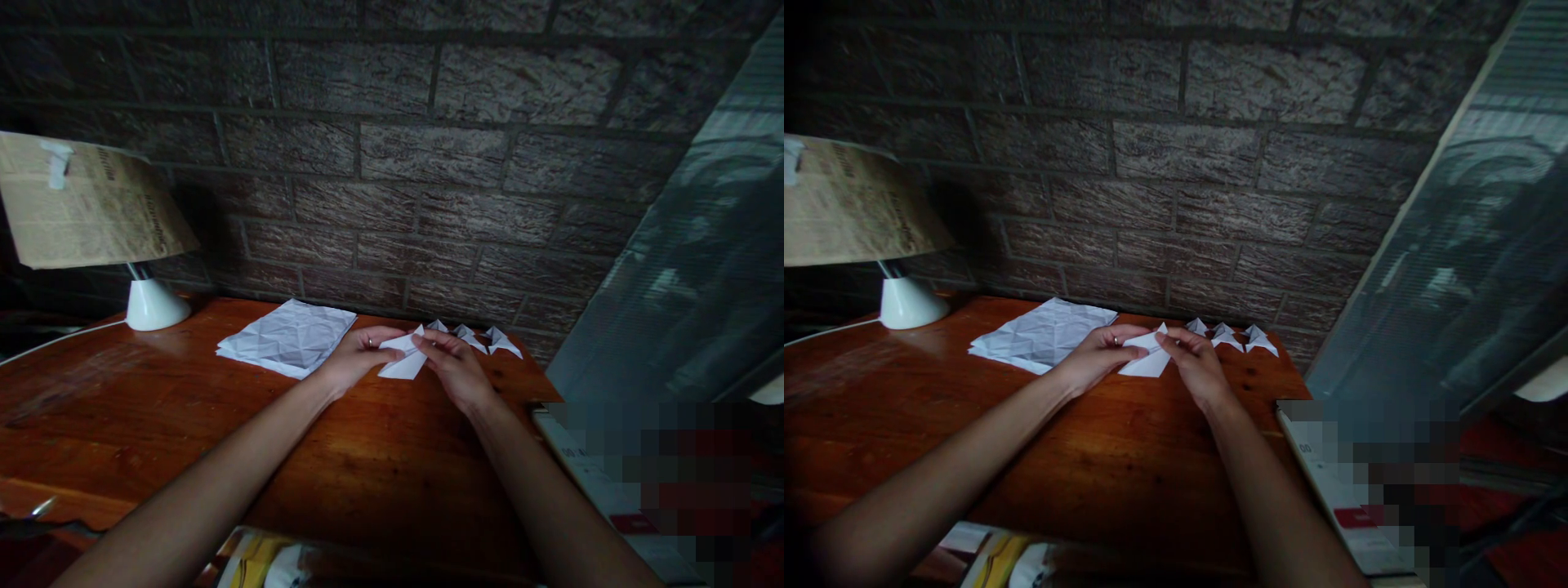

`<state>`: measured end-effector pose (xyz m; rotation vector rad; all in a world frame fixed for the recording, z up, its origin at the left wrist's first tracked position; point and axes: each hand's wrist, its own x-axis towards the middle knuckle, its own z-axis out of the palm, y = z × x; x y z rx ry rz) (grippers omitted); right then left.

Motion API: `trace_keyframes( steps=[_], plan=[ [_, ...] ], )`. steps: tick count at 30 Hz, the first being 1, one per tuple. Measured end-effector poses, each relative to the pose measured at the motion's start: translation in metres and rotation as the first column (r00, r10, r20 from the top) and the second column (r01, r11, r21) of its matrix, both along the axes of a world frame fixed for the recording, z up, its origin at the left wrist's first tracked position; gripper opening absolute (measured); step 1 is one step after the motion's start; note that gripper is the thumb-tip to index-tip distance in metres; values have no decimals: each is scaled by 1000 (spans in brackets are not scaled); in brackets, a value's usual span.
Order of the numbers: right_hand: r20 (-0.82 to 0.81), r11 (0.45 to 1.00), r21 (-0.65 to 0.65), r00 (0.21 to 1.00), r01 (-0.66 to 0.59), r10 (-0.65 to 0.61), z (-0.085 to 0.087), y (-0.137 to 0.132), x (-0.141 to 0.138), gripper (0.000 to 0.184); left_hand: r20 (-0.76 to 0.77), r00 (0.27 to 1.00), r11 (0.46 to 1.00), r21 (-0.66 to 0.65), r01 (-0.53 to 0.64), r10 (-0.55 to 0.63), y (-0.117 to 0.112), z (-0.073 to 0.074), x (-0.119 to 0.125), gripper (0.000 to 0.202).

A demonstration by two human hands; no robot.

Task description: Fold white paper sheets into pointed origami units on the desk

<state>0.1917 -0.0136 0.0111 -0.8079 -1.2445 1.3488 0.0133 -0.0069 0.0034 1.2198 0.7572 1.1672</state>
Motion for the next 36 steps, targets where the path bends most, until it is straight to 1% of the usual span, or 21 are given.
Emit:
trace_keyframes(
  steps=[3, 5, 7, 9, 10, 12, 16, 19, 23, 25, 27, 29, 31, 33, 35, 36],
  plan=[
    [-21, 999, -25, 1000, 20, -20, 1, 0, -1, 27, 27, 999, 999, -34, 39, -39, -1, 1, -1, 42],
    [-30, 999, -34, 999, 37, -38, 2, -1, -2, 27, 25, 998, 998, -25, 60, -59, -1, 0, 0, 38],
    [-24, 998, -34, 999, 45, -46, 2, -3, -3, 28, -30, 999, 998, 49, 43, -42, -1, -1, 1, 34],
    [7, 999, -20, 999, 47, -47, 2, -4, -5, 29, -94, 995, 990, 141, 0, 14, -1, -1, 3, 31],
    [28, 999, -7, 999, 45, -45, 1, -4, -5, 29, -112, 993, 985, 170, -20, 40, -1, -1, 3, 30],
    [69, 999, 26, 996, 45, -47, 2, -5, -5, 28, -120, 991, 982, 183, -41, 64, -1, -1, 2, 29],
    [131, 995, 89, 990, 46, -58, 3, -6, -3, 26, -139, 990, 987, 161, 26, -3, 0, 0, -2, 29],
    [205, 993, 116, 978, 19, -42, 3, -6, -1, 26, -200, 978, 983, 154, 97, -66, 2, -1, -4, 27],
    [236, 992, 125, 971, -2, -28, 2, -4, -1, 29, -248, 968, 969, 231, 84, -25, 2, -2, -3, 22],
    [224, 993, 117, 974, 8, -35, 2, -3, -2, 31, -240, 971, 968, 238, 77, -19, 2, -1, -2, 21],
    [199, 995, 93, 979, 35, -53, 2, -4, -3, 35, -188, 982, 978, 198, 60, -23, 1, 1, -1, 22],
    [160, 996, 74, 985, 48, -59, 3, -5, -5, 37, -67, 998, 993, 121, 10, -2, 2, 2, 0, 25],
    [139, 999, 46, 990, 14, -20, 3, -6, -7, 39, 79, 996, 999, 32, -33, 30, 4, 2, 0, 30],
    [151, 999, 10, 988, -43, 41, 2, -7, -8, 47, 177, 983, 998, -46, -42, 49, 6, 2, -1, 32],
    [167, 998, -9, 984, -55, 56, -1, -6, -9, 44, 212, 976, 992, -121, -24, 50, 7, 2, -2, 30],
    [170, 999, -2, 985, -38, 37, -3, -5, -9, 41, 215, 976, 988, -154, -11, 45, 7, 2, -2, 29]
  ],
)
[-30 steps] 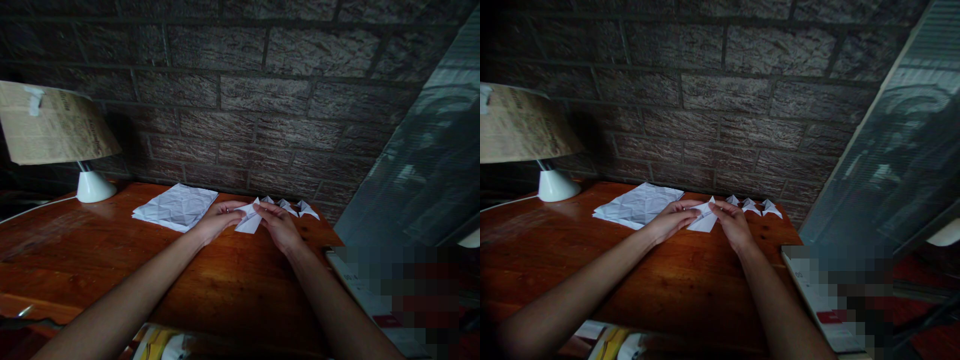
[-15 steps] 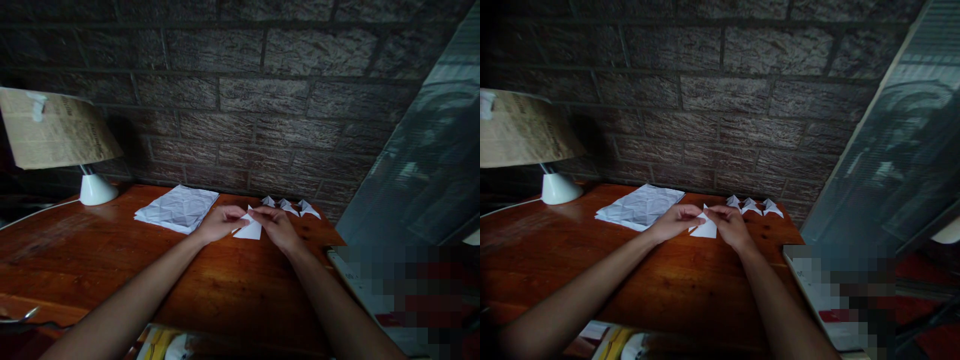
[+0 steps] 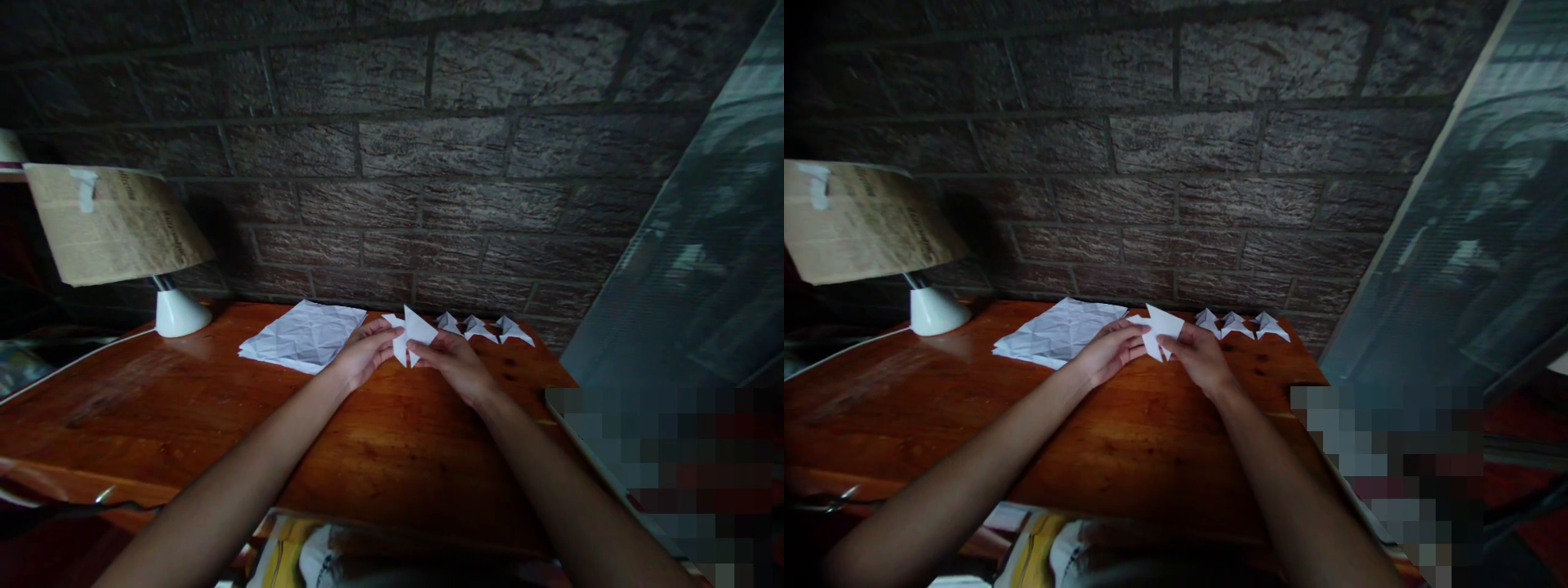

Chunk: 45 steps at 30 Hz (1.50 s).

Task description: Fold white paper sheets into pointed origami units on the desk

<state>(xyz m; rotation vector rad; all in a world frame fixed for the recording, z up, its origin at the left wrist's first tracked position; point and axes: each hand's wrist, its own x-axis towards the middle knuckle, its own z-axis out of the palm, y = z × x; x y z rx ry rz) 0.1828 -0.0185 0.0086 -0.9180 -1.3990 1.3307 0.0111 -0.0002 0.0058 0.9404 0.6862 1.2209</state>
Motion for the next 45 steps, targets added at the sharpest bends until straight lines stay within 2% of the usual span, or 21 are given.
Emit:
trace_keyframes(
  steps=[4, 7, 14, 20, 27, 38, 45],
  plan=[
    [-34, 989, 58, 990, 136, -134, -1, 6, 4, 36, -60, 998, 999, -28, 17, -19, -2, -1, -1, 26],
    [-87, 978, 68, 978, 196, -190, 2, 6, 6, 37, -138, 990, 1000, -21, 2, -5, -2, -1, -2, 25],
    [-93, 985, 37, 982, 170, -166, 4, 3, 3, 44, -112, 994, 999, -36, -21, 17, 0, -1, -4, 27],
    [-2, 988, 13, 988, 151, -151, -1, 3, 3, 32, -80, 997, 999, -50, -17, 13, 2, -2, -5, 23],
    [-125, 973, 62, 969, 221, -212, 0, 2, -3, 30, -121, 993, 1000, -28, 14, -17, -3, 2, -2, 23],
    [-166, 953, 101, 949, 286, -268, -4, 0, -9, 31, -92, 996, 999, -43, -18, 14, -6, 4, 1, 16],
    [-115, 985, 91, 984, 149, -138, -8, 3, -7, 30, -46, 996, 996, -51, -79, 77, -3, 2, 1, 13]
  ],
)
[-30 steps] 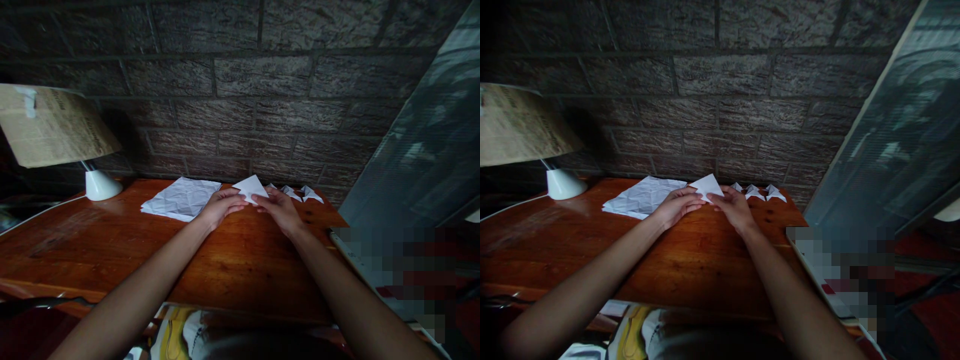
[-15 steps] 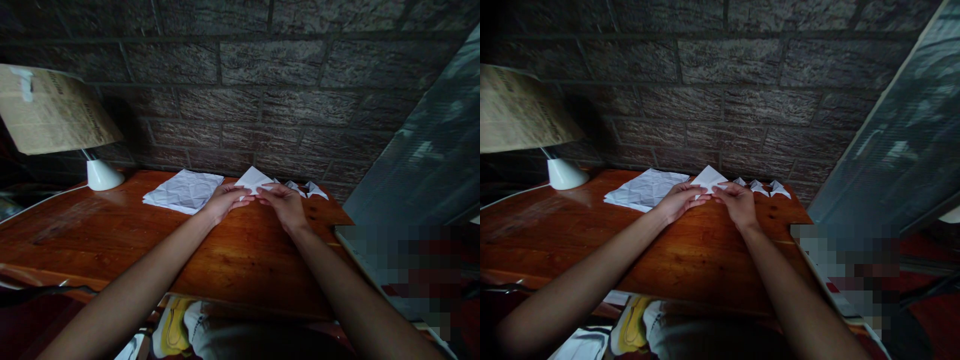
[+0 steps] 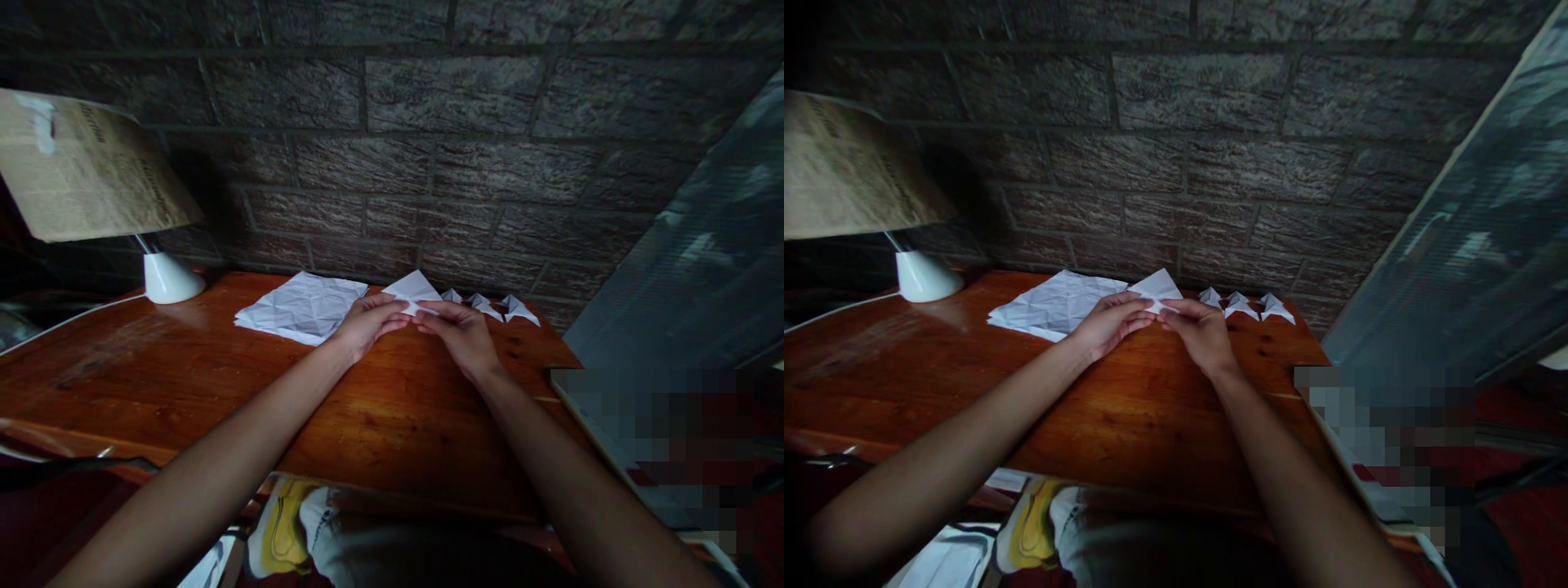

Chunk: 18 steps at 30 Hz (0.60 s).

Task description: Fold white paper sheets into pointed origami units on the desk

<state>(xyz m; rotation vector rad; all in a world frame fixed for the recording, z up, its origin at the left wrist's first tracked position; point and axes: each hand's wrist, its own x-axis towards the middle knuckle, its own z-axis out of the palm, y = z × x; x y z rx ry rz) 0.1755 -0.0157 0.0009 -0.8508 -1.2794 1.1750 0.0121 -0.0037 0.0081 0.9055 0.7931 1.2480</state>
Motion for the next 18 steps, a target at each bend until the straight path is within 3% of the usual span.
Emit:
trace_keyframes(
  steps=[5, 11, 18],
  plan=[
    [48, 999, 54, 999, -2, 0, -5, 3, 3, 21, 12, 1000, 1000, -15, -9, 9, -1, 3, 1, 8],
    [211, 982, 185, 977, -21, -19, -4, 2, 5, 23, 19, 1000, 999, -34, -7, 7, 0, 1, -1, 10],
    [268, 960, 277, 962, -35, -43, 1, -4, 4, 21, 39, 999, 999, -43, 6, -5, 0, 0, -2, 10]
  ],
)
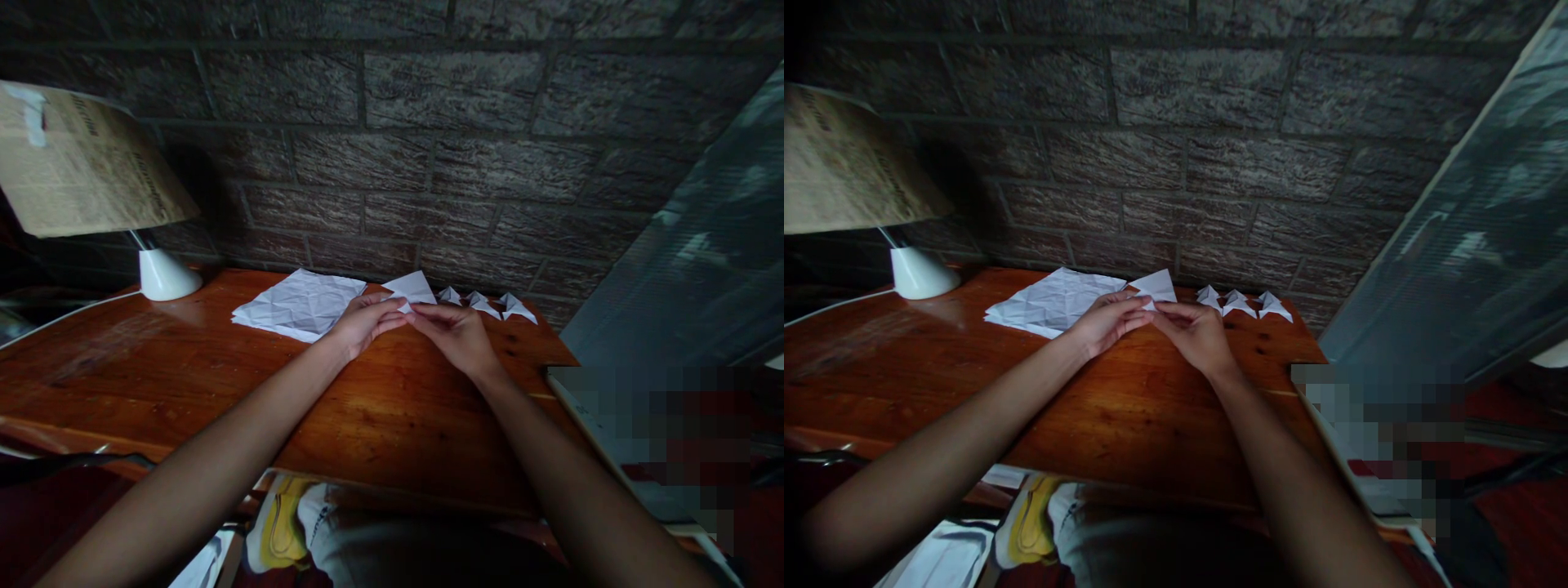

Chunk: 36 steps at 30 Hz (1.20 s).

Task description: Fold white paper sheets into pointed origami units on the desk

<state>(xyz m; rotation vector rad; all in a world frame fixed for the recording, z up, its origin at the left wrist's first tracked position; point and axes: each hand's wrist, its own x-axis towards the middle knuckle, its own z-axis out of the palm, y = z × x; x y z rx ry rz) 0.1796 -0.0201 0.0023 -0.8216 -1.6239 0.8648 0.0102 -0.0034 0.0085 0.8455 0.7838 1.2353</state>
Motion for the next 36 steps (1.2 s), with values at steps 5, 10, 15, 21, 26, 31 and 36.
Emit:
trace_keyframes(
  steps=[5, 10, 15, 21, 26, 31, 36],
  plan=[
    [15, 999, -33, 1000, 23, -23, 2, 2, 2, 28, -28, 1000, 1000, 9, -14, 14, -1, 2, 0, 11],
    [-192, 959, -262, 980, -108, 58, 2, 5, 2, 23, -26, 1000, 999, 52, -2, 3, -2, 1, 3, 13],
    [-348, 917, -379, 938, -125, -15, 3, 2, -1, 23, 11, 1000, 997, 70, -15, 14, -4, 2, 5, 15],
    [-495, 850, -487, 866, -202, -78, 6, 1, -2, 30, 43, 999, 994, 107, -27, 22, -4, 3, 5, 17],
    [-463, 834, -511, 884, -207, -65, 3, 3, 1, 31, 23, 1000, 994, 104, -14, 11, -4, 1, 5, 18],
    [-407, 853, -497, 911, -161, -65, 1, 4, 1, 29, 14, 1000, 996, 88, -5, 4, -5, 2, 6, 15],
    [-354, 895, -440, 930, -79, -92, 3, 2, -3, 34, 5, 1000, 997, 82, -1, 0, -5, 0, 6, 17]
  ],
)
